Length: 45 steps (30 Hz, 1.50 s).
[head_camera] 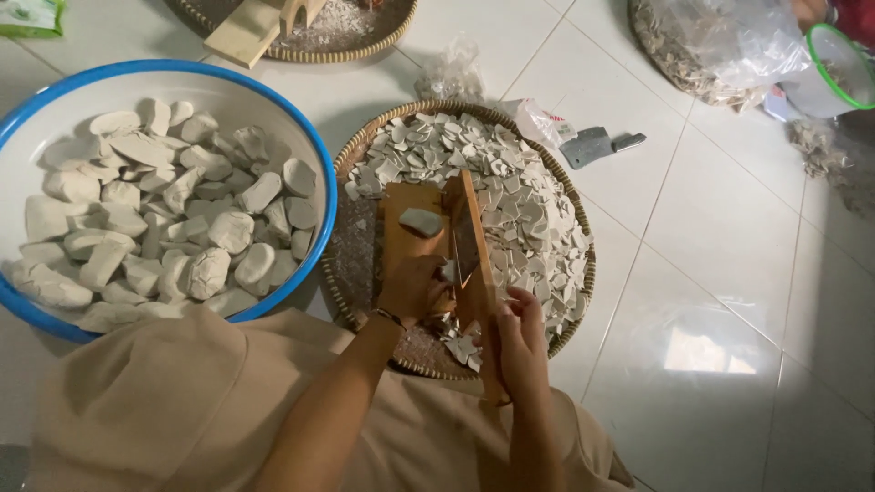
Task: Slicing solid white food chunks into thin flakes using a manual wooden slicer over a woven tray.
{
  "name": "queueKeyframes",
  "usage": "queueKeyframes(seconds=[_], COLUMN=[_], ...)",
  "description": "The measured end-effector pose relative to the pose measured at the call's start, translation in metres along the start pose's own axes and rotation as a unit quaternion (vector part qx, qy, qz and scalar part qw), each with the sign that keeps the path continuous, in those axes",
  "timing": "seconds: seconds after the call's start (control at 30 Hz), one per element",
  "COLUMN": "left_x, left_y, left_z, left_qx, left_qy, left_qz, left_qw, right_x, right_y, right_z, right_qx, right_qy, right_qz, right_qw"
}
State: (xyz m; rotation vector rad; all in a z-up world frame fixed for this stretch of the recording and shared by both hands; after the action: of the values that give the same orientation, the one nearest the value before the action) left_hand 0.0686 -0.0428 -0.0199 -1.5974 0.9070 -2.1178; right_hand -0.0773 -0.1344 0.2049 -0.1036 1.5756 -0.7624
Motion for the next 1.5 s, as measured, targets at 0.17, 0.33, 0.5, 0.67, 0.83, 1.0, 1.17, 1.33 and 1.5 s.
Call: queueKeyframes(seconds=[0.17, 0.33, 0.5, 0.67, 0.83, 1.0, 1.17, 1.33, 1.5], left_x=[0.001, 0.000, 0.004, 0.038, 0.040, 0.032, 0.027, 0.016, 0.025], left_y=[-0.002, 0.001, -0.008, -0.052, -0.054, -0.043, -0.036, -0.021, -0.030], left_z=[0.005, 0.003, 0.002, -0.004, -0.004, -0.009, -0.006, -0.006, -0.014], left_qx=[-0.038, -0.061, -0.037, -0.053, -0.052, -0.065, -0.093, -0.044, -0.010], left_qy=[-0.026, -0.034, -0.033, -0.046, -0.039, -0.045, -0.074, -0.009, 0.016], left_qz=[-0.046, -0.059, -0.037, -0.125, -0.094, -0.079, -0.093, -0.067, -0.042], left_qw=[0.998, 0.996, 0.998, 0.990, 0.993, 0.994, 0.989, 0.997, 0.999], right_x=[-0.009, -0.010, 0.008, 0.021, 0.043, 0.051, 0.070, 0.089, 0.098], right_y=[0.000, 0.015, 0.027, 0.040, 0.044, 0.052, 0.058, 0.069, 0.071], right_z=[0.005, 0.008, 0.005, 0.003, 0.003, 0.004, 0.004, -0.002, -0.010], right_qx=[-0.042, -0.023, -0.030, -0.076, -0.079, -0.102, -0.100, -0.076, -0.079], right_qy=[-0.097, -0.215, -0.252, -0.112, -0.077, -0.109, -0.083, -0.145, -0.079], right_qz=[-0.081, -0.112, -0.143, -0.157, -0.142, -0.180, -0.200, -0.222, -0.241], right_qw=[0.991, 0.970, 0.956, 0.978, 0.984, 0.972, 0.971, 0.961, 0.964])
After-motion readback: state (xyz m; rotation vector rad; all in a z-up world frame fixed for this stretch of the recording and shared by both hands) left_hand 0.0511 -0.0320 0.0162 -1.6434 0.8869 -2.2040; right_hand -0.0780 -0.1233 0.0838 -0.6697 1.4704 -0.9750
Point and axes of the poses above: each hand's wrist, its own z-axis towards the middle knuckle, its own y-axis out of the palm, x = y × z, the point moved 7 cm from there along z, towards the middle knuckle, and after that the axes turned 14 degrees about -y, right-handed, at the moved point
